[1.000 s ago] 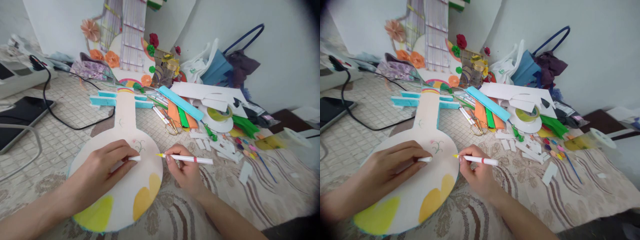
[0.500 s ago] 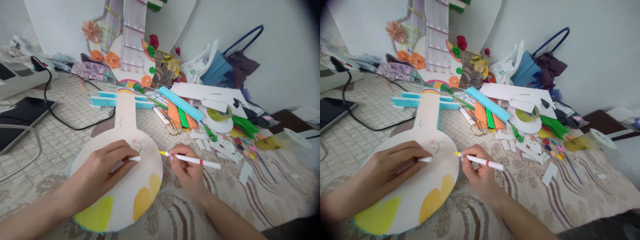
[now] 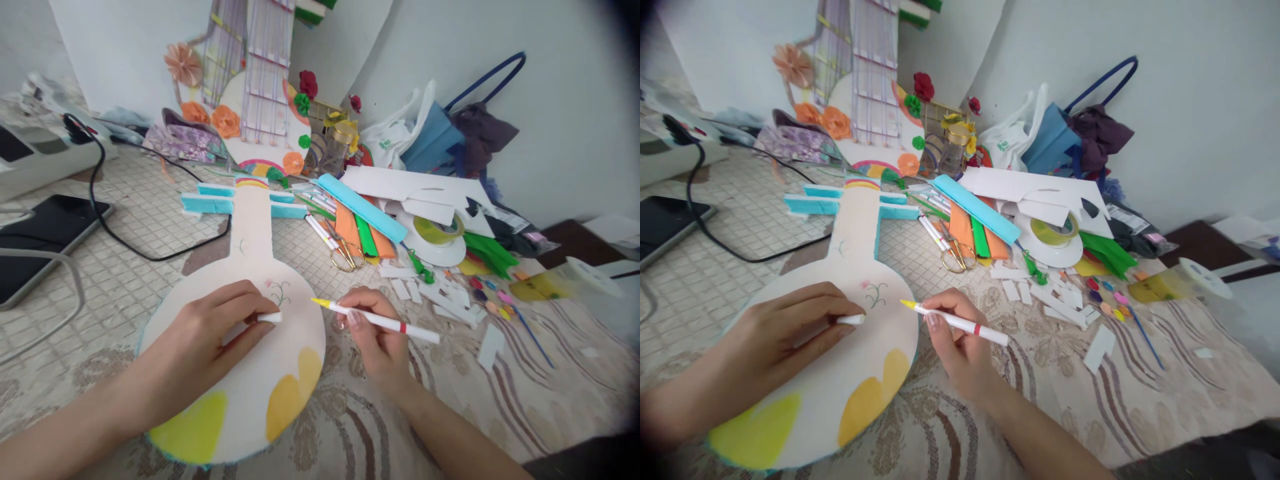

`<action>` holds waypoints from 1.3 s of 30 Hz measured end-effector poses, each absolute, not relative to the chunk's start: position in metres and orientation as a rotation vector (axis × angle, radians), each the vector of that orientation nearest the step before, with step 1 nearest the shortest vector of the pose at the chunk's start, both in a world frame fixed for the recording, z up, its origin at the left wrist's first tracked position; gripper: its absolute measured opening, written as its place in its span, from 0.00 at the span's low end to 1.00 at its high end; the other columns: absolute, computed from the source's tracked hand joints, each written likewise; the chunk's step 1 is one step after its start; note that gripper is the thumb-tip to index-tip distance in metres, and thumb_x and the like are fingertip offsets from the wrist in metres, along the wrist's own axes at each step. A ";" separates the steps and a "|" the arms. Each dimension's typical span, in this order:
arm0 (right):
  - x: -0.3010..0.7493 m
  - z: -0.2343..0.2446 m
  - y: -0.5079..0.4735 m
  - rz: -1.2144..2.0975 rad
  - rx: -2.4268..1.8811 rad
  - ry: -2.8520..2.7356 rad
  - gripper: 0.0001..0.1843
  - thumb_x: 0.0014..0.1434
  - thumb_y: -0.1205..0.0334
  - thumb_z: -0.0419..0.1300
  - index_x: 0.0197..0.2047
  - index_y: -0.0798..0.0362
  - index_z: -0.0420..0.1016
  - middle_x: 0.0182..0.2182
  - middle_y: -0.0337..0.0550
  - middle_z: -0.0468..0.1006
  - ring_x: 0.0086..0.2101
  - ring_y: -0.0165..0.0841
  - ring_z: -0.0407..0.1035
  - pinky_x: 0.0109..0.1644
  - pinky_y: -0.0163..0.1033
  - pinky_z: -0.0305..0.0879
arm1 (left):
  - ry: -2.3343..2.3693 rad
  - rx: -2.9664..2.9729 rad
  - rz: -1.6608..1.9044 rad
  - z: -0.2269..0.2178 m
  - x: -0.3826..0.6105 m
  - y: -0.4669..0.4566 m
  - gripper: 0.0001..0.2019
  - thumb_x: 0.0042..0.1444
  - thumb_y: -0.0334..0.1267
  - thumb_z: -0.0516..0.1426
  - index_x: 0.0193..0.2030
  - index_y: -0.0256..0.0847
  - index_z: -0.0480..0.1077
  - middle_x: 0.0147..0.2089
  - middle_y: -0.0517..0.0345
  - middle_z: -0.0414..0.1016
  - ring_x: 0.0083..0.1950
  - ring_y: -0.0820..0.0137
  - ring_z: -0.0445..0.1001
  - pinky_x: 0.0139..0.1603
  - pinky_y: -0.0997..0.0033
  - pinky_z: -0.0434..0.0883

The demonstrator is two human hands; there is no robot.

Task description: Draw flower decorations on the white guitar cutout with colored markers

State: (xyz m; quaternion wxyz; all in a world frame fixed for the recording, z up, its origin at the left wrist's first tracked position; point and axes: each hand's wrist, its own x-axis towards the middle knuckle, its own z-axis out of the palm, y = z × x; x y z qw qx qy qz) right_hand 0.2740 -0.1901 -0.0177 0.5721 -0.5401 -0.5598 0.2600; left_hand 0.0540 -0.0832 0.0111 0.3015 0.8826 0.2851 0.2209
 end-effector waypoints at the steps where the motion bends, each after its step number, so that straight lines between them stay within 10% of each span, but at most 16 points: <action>1: 0.274 -0.018 -0.190 0.618 -1.275 -1.298 0.05 0.66 0.64 0.56 0.43 0.47 0.72 0.31 0.37 0.73 0.30 0.29 0.67 0.32 0.33 0.65 | 0.757 2.344 0.582 0.011 0.054 -0.083 0.12 0.64 0.42 0.50 0.42 0.45 0.74 0.43 0.59 0.77 0.39 0.69 0.75 0.40 0.72 0.71; 39: 0.250 -0.027 -0.195 0.929 -0.953 -1.282 0.08 0.65 0.66 0.58 0.47 0.47 0.72 0.28 0.35 0.73 0.28 0.25 0.69 0.30 0.31 0.66 | 0.495 2.379 0.694 0.005 0.054 -0.093 0.09 0.64 0.35 0.51 0.42 0.45 0.73 0.37 0.60 0.75 0.36 0.73 0.75 0.37 0.77 0.71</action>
